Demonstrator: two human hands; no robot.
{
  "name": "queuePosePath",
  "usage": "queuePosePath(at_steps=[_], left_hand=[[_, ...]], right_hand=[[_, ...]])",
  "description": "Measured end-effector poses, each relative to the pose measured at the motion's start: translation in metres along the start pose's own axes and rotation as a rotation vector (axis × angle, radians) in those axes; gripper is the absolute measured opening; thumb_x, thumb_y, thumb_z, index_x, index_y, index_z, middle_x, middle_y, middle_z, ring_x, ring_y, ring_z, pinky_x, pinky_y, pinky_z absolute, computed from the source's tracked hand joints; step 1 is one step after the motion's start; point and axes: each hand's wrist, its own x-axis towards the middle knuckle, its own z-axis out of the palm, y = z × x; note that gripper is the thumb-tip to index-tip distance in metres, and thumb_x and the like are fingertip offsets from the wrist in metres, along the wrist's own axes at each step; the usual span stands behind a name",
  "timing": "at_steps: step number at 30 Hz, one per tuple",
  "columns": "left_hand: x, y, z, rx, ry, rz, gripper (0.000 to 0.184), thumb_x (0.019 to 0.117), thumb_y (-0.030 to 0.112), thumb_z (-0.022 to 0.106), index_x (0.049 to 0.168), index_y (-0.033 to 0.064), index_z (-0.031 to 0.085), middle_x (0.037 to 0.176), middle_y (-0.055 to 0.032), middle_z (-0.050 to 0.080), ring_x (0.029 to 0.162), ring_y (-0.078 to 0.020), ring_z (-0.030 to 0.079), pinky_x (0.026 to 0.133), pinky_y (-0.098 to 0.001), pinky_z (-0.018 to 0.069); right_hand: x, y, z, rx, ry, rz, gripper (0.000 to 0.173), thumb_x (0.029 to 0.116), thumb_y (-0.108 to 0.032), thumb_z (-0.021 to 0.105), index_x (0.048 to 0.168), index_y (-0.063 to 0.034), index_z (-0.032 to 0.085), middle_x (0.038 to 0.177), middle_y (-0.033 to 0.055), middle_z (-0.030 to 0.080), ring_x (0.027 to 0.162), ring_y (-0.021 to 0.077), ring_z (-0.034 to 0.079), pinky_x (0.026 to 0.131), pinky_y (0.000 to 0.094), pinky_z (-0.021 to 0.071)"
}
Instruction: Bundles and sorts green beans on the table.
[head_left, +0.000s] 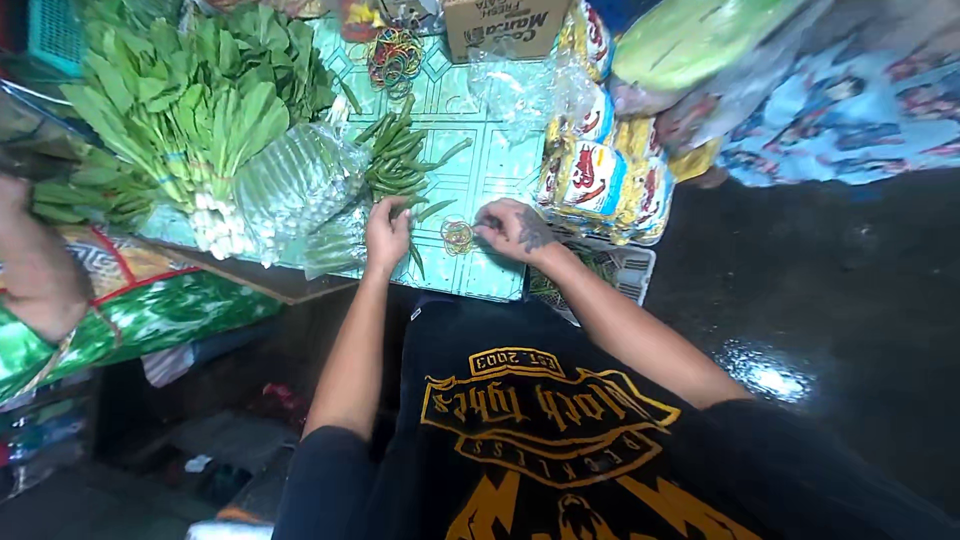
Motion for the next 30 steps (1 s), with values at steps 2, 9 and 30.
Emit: queuePosePath(at_steps=[2, 9, 30], left_hand=[[0.000, -0.002, -0.003, -0.100, -0.027, 0.032, 0.041, 0.0969, 0.005, 0.061, 0.138, 0.0056, 0.057, 0.140, -0.0164, 0.057, 0.108, -0.0218, 0.070, 0.093, -0.0401, 0.0606], [-0.043, -0.011, -0.007, 0.126, 0.059, -0.079, 0.034, 0.1014, 0.014, 0.055, 0.133, 0.0049, 0.057, 0.127, -0.0172, 0.062, 0.103, -0.0280, 0.068, 0.088, -0.0490, 0.0594], [0.056, 0.016, 0.019, 0.238, -0.017, -0.406, 0.094, 0.0903, 0.041, 0.074, 0.156, -0.0035, 0.024, 0.142, -0.0333, 0.046, 0.113, -0.0433, 0.064, 0.094, -0.0552, 0.0558]], right_hand=[[0.031, -0.020, 0.009, -0.037, -0.053, -0.042, 0.025, 0.0987, -0.027, 0.063, 0.113, -0.0084, 0.072, 0.108, 0.0138, 0.070, 0.104, 0.0299, 0.068, 0.092, 0.0515, 0.0554], [0.054, -0.084, 0.097, -0.351, -0.362, 0.116, 0.048, 0.0933, -0.053, 0.064, 0.115, -0.0113, 0.072, 0.108, 0.0164, 0.072, 0.100, 0.0377, 0.070, 0.082, 0.0631, 0.0554], [0.292, -0.090, 0.016, -0.214, -0.239, -0.125, 0.040, 0.1025, -0.030, 0.041, 0.127, -0.0119, 0.066, 0.131, 0.0100, 0.066, 0.133, 0.0293, 0.053, 0.112, 0.0521, 0.0425]])
